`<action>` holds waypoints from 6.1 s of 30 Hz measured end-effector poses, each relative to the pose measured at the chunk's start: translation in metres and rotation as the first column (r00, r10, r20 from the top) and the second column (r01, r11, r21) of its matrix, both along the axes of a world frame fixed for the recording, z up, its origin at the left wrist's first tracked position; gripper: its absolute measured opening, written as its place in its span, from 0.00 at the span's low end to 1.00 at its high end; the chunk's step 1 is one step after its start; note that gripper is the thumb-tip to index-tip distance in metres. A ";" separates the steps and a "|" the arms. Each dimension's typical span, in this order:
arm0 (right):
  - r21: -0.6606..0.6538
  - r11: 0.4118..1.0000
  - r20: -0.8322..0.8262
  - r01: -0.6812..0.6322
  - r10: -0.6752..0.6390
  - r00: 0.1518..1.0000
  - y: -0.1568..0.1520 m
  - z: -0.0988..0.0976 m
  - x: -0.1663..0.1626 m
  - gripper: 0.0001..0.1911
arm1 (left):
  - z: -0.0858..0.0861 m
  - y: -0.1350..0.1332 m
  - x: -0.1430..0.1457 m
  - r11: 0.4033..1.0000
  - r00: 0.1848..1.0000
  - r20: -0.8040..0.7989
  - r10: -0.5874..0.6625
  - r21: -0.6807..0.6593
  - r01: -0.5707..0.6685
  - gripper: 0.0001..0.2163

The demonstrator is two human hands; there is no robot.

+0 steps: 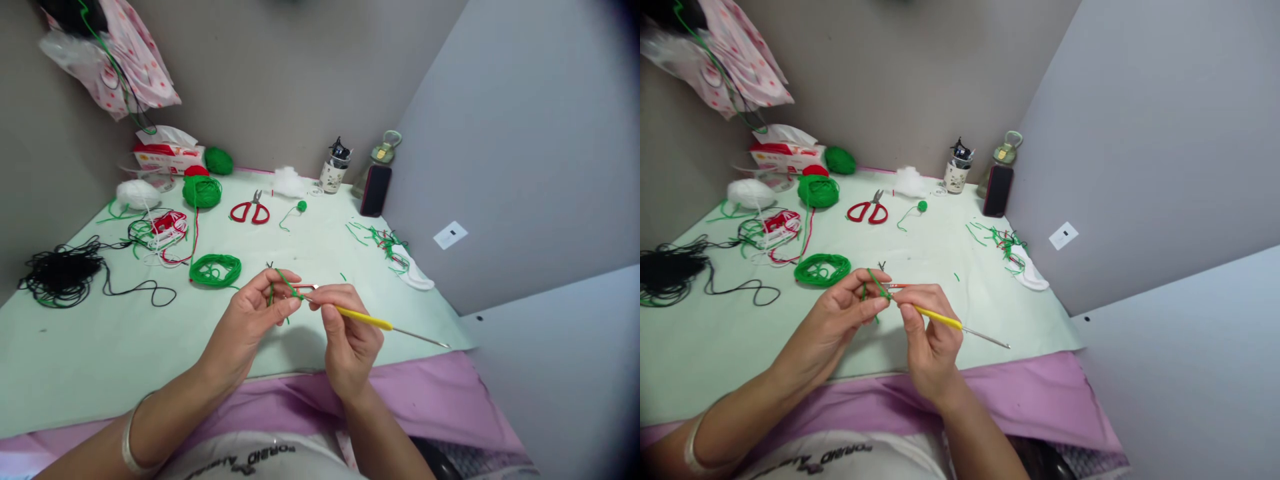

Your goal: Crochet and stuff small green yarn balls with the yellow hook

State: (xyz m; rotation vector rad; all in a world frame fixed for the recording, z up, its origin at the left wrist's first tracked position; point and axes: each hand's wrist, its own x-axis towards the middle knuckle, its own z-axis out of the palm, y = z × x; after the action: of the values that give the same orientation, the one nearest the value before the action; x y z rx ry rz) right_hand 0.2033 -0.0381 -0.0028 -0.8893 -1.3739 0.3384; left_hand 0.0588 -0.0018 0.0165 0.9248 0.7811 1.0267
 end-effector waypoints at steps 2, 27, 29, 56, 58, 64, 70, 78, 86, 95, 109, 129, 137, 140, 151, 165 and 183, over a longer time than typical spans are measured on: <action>-0.003 1.000 -0.012 0.002 -0.002 1.000 0.001 -0.001 -0.001 0.13 | 0.000 0.000 0.000 1.000 1.000 0.003 -0.005 -0.015 0.005 0.10; 0.207 0.969 0.277 0.135 -0.191 0.942 0.006 -0.010 0.002 0.19 | 0.004 -0.002 0.001 0.951 0.961 0.244 -0.127 -0.244 0.188 0.20; 0.077 0.994 0.075 0.080 -0.086 0.994 0.007 -0.006 0.004 0.14 | 0.004 0.001 -0.001 0.940 0.947 0.295 -0.127 -0.267 0.210 0.18; 0.194 0.978 0.476 0.073 -0.159 0.865 0.000 0.000 0.009 0.20 | 0.007 -0.001 0.000 0.984 0.990 0.126 -0.060 -0.160 0.080 0.20; 0.110 0.992 0.299 0.062 -0.092 0.950 0.002 0.001 0.007 0.16 | 0.007 0.000 -0.001 0.952 0.975 0.202 -0.093 -0.267 0.147 0.18; -0.107 0.984 -0.155 -0.141 0.124 0.980 0.009 0.007 0.001 0.09 | 0.008 0.000 -0.002 0.982 0.984 0.172 -0.043 -0.174 0.073 0.17; -0.085 0.993 -0.001 -0.084 0.084 0.996 0.006 0.004 0.002 0.12 | 0.006 -0.004 0.001 0.997 0.999 0.022 -0.035 -0.061 0.036 0.15; 0.106 0.991 0.289 0.087 -0.114 0.951 0.004 -0.002 0.006 0.17 | 0.003 0.001 0.002 0.947 0.961 0.254 -0.108 -0.269 0.178 0.15; -0.142 0.979 -0.182 -0.147 0.120 0.976 0.011 0.007 0.005 0.08 | 0.004 0.000 0.001 0.991 0.989 0.128 -0.070 -0.109 0.084 0.14; -0.179 0.957 -0.218 -0.230 0.190 0.957 0.007 0.005 0.012 0.11 | 0.008 0.002 -0.005 0.984 0.989 0.095 -0.110 -0.128 0.122 0.16; -0.050 0.997 -0.073 -0.063 0.059 0.996 0.006 0.005 0.006 0.12 | 0.005 0.002 -0.001 0.957 0.959 0.272 -0.085 -0.246 0.155 0.15; -0.117 0.974 -0.303 -0.192 0.149 0.941 0.009 0.005 0.007 0.10 | 0.003 0.003 -0.002 0.966 0.960 0.271 -0.063 -0.224 0.127 0.13; -0.182 0.934 -0.341 -0.306 0.232 0.911 0.011 0.004 0.008 0.10 | 0.007 -0.001 -0.001 0.978 0.973 0.188 -0.130 -0.140 0.158 0.14; -0.189 0.931 -0.321 -0.312 0.242 0.916 0.008 0.006 0.012 0.11 | 0.009 -0.001 -0.004 0.983 0.985 0.130 -0.109 -0.133 0.126 0.15; 0.168 0.980 0.372 0.103 -0.160 0.914 0.003 -0.001 0.005 0.18 | 0.003 0.001 0.003 0.963 0.967 0.251 -0.041 -0.248 0.105 0.15; -0.178 0.929 -0.373 -0.325 0.242 0.896 0.009 0.005 0.006 0.10 | 0.008 -0.004 0.002 0.988 0.987 0.149 -0.053 -0.135 0.073 0.14; -0.104 0.989 -0.171 -0.102 0.083 0.982 0.006 0.005 0.005 0.11 | 0.005 -0.003 0.005 0.973 0.973 0.226 -0.037 -0.214 0.086 0.15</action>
State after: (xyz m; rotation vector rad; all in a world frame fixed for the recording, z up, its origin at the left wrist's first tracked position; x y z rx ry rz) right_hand 0.2087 -0.0326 0.0020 -0.8705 -1.2533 0.5540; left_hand 0.0634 -0.0052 0.0214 0.6262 0.6604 0.9470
